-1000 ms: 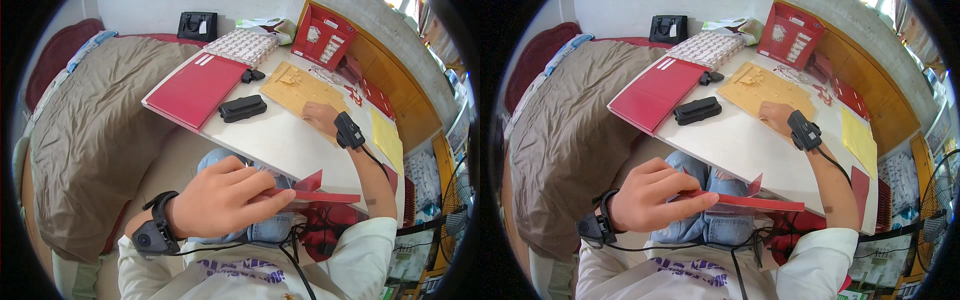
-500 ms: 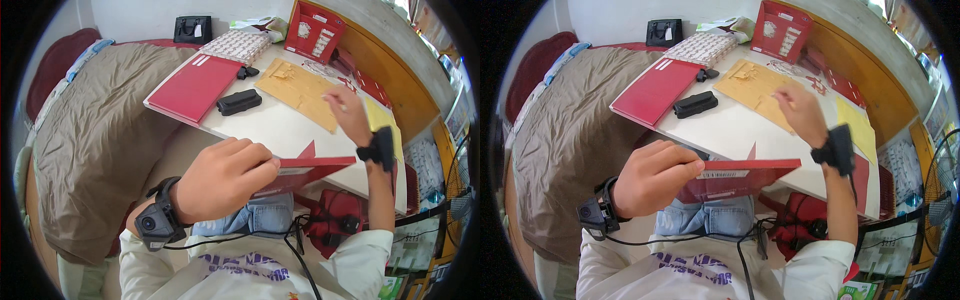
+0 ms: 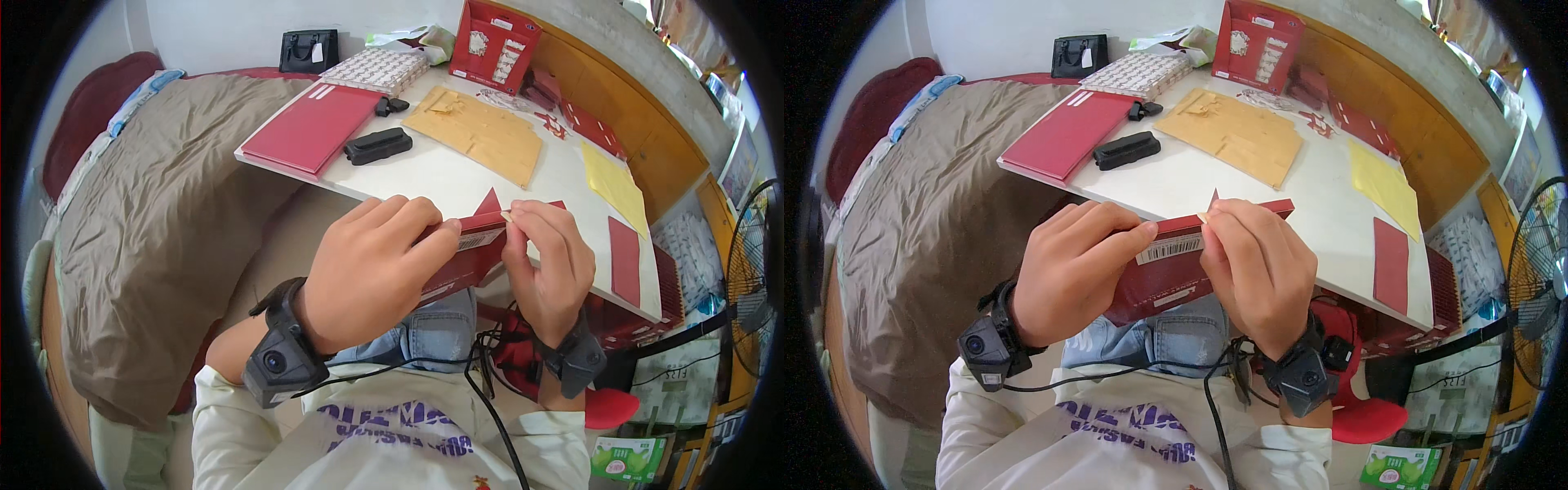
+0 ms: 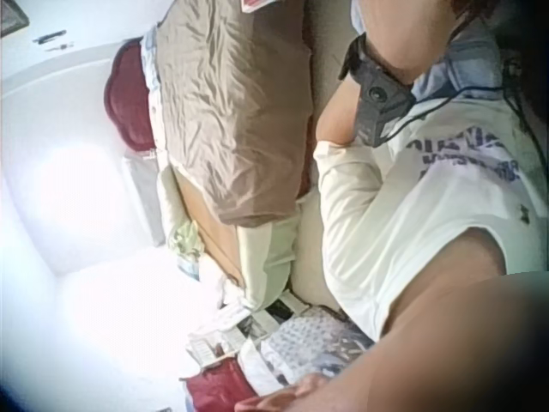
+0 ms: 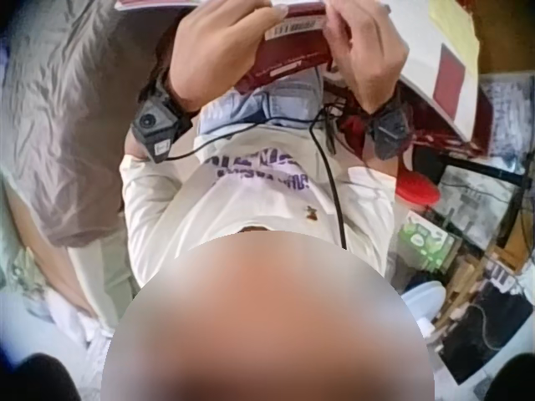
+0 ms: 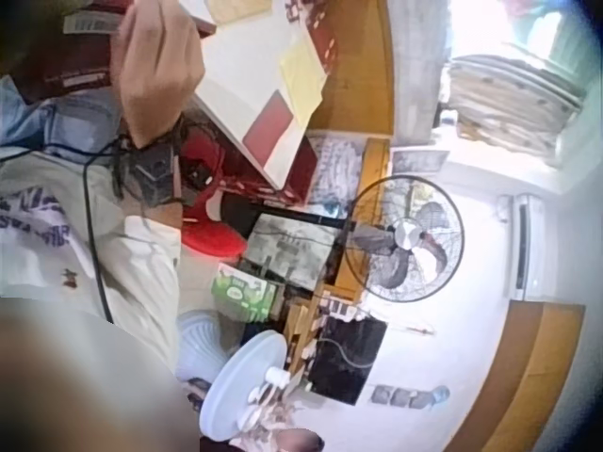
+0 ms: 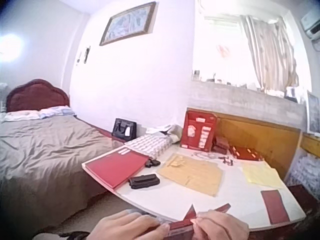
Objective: Assembling a red cardboard display/packaging for money wallets.
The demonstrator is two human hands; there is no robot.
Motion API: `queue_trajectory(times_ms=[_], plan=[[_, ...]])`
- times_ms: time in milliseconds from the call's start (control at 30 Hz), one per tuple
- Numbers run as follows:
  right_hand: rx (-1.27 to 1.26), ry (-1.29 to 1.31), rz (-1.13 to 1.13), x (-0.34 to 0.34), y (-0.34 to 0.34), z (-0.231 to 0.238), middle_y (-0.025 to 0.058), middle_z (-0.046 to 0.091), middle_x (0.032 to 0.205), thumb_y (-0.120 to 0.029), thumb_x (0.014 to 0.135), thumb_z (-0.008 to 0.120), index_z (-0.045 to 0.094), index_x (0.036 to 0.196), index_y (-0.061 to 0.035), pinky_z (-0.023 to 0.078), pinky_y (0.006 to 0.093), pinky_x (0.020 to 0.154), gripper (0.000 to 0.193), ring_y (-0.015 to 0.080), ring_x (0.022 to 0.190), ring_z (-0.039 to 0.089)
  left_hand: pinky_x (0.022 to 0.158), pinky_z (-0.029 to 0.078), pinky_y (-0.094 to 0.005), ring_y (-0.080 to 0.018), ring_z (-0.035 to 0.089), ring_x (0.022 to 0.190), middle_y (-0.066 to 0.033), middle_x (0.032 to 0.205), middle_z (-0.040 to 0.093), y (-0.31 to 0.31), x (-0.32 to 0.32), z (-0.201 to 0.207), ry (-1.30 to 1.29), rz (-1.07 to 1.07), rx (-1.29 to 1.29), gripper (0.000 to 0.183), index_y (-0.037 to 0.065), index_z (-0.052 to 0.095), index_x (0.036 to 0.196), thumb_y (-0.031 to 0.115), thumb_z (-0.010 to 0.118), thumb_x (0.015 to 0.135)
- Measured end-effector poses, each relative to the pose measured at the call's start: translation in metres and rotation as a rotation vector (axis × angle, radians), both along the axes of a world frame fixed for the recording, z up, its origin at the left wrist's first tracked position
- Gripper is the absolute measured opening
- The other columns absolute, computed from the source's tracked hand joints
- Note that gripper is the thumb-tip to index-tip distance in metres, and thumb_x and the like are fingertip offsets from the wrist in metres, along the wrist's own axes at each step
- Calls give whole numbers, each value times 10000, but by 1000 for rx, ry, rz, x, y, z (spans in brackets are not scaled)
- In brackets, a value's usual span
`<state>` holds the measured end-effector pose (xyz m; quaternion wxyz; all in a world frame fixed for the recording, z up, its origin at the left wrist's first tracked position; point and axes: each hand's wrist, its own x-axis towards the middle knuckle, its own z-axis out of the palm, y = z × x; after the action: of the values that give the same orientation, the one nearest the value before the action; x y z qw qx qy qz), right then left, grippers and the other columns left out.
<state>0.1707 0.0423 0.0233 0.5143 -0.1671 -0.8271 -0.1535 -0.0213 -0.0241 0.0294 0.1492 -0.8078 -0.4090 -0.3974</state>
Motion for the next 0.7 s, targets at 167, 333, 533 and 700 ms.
queue_trajectory(times_ms=[167,333,533,700], plan=[[-29,118,-32,11,12,-1,129,627,867,56,735,658,594,894,0,518,321,650,180,261,750,632,604,453,-315,-226,577,690,-71,860,615,0,-2,-3,44,22,25,319,31,626,934,-24,639,620],[-456,168,-78,26,115,1,146,618,816,-85,832,581,602,862,-6,485,347,665,87,280,727,617,549,416,-310,-210,556,643,-78,836,608,-1,-21,4,102,-61,-21,311,20,626,929,-15,642,620],[-528,-349,-263,-7,212,-46,131,600,791,-145,812,538,569,775,-54,466,416,624,103,333,738,584,498,403,-249,-159,593,631,-97,847,630,-7,-17,3,137,-141,-22,259,14,633,921,26,663,664],[-428,-456,-327,-25,227,-64,78,581,792,-164,833,546,568,797,-77,488,392,616,96,266,756,600,499,392,-230,-148,600,615,-93,834,639,11,-31,-6,78,-136,-14,233,28,637,902,31,662,670]])
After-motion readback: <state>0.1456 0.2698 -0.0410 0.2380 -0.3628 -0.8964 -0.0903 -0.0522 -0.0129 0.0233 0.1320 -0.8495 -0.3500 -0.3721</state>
